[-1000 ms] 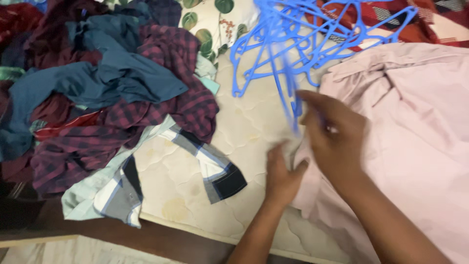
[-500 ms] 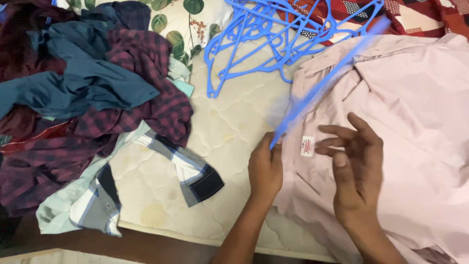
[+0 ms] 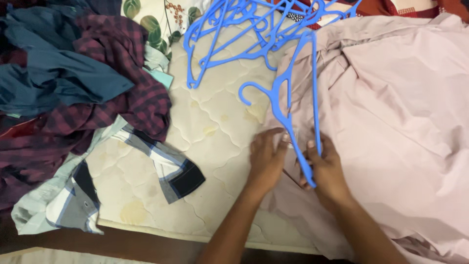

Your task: The person buttons a light pink shirt, places it on a blue hanger, and hangs it in a wardrobe. The person handles the shirt and hanger by hand.

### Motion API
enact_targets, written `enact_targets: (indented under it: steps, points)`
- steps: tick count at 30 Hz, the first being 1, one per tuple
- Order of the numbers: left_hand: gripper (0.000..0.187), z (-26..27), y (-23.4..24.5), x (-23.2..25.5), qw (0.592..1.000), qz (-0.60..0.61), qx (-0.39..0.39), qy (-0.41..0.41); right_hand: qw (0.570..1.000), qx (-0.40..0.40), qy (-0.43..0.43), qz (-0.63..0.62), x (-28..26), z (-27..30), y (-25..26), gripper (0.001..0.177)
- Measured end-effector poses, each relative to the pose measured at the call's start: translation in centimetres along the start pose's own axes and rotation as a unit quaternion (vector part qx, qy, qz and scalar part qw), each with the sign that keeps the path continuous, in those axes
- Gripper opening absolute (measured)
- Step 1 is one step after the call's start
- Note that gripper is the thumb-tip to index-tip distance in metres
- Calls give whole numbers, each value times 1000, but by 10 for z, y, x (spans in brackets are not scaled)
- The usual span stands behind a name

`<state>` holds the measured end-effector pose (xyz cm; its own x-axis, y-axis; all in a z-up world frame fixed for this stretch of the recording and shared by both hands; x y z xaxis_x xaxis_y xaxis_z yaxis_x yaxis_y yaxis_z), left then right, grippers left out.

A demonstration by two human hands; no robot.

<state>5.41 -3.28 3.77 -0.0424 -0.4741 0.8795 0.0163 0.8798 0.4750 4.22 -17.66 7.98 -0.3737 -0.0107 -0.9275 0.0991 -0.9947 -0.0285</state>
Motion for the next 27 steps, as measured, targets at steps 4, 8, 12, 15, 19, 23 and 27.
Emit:
enact_targets:
  steps: [4, 8, 12, 15, 19, 23, 27]
  points:
    - [53, 3, 22, -12, 987, -153, 34, 31, 998, -33, -56, 19, -18, -1, 23, 59]
    - [76, 3, 28, -21, 994, -85, -8, 74, 993, -70, -94, -23, -28, 7, 43, 62]
    - [76, 3, 30, -25, 997, -7, -15, 75, 988, -99, -115, 6, -38, 10, 71, 66]
    - [60, 4, 35, -31, 989, 134, 22, 52, 986, -144, -85, 11, -46, 14, 97, 62]
    - [47, 0, 48, -44, 969, 224, 77, 64, 979, -198, -56, -12, -48, 17, 120, 59]
    - [50, -4, 69, -49, 964, 231, 125, 51, 973, -218, -73, 5, -44, 16, 131, 56]
    - [33, -6, 100, -48, 954, 230, 193, 13, 961, -270, -55, -19, -39, 17, 136, 56]
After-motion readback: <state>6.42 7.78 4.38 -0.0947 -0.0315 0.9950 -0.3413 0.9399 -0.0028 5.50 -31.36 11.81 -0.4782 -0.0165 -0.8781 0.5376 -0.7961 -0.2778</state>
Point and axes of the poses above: each hand's wrist, its own z-axis away from the middle knuckle, its own y-axis out of the back of the hand, x = y × z, the point moved 3 cm from there along -z, towards the middle knuckle, and after that the axes turned 10 degrees about -x, right-handed, at the moved point
